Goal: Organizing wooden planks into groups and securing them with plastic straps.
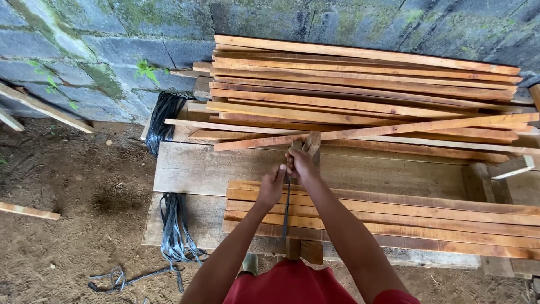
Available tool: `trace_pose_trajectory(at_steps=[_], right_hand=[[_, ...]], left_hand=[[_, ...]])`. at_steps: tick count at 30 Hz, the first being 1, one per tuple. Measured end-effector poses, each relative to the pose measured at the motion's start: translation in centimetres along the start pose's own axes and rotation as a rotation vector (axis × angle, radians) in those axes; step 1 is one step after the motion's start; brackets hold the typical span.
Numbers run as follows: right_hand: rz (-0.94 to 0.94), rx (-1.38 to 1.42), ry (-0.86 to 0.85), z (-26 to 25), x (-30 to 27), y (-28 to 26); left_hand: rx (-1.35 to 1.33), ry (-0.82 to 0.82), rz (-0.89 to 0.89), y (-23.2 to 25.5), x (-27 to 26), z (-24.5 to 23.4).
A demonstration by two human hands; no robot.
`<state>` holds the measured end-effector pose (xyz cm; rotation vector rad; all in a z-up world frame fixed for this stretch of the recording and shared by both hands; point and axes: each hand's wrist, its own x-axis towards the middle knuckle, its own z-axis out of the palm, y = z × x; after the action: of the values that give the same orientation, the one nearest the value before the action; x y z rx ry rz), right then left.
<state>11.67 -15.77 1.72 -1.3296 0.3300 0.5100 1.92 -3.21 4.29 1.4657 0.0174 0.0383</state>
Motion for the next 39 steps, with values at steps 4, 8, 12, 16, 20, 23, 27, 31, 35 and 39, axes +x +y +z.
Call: trace_pose_trajectory(at_steps=[4,8,12,16,20,23,27,31,35,39], right_hand=[[0.0,-0.117,0.052,2.0,-0.1,-0.9],[-0.007,-0.212,0.3,0.3,8.9,5.3],[-0.137,-0.279,0.452,2.6,5.9,4.2],[-0.204,-0.402,0.512,3.3,6.2,4.7],[-0.344,-0.594,0.515,4.1,4.3,3.6],[-0.375,-0.662,0.48,4.0,4.2,4.2],[-0.353,-0.737,0.45,3.3,6.7,6.3],[-0.263,-0.968,0.368,2.7,9.6,8.7],[-0.609,-1.026,0.273,3.3,9.3,8.9],[-0.515,-1.159,0.225,3.3,9.8,9.6]], left_hand=[[-0.052,-0.059,-0.072,-0.1,0.3,0.4],[-0.136,-0.115,0.006,-2.2,-1.2,0.4],[-0.152,-0.025,-0.046,-1.7,-4.9,0.5],[-0.093,0.024,-0.023,-1.7,-6.1,1.3],[0.023,0.007,-0.017,-1.0,-7.5,1.6],[0.044,0.013,-0.034,-0.8,-8.7,1.5],[0.092,-0.006,-0.053,-0.9,-8.4,1.5],[0.12,-0.058,-0.052,-1.9,-8.3,0.8],[0.323,-0.113,0.049,-2.7,-8.4,1.0],[0.291,-0.106,0.166,-3.1,-8.0,1.0]])
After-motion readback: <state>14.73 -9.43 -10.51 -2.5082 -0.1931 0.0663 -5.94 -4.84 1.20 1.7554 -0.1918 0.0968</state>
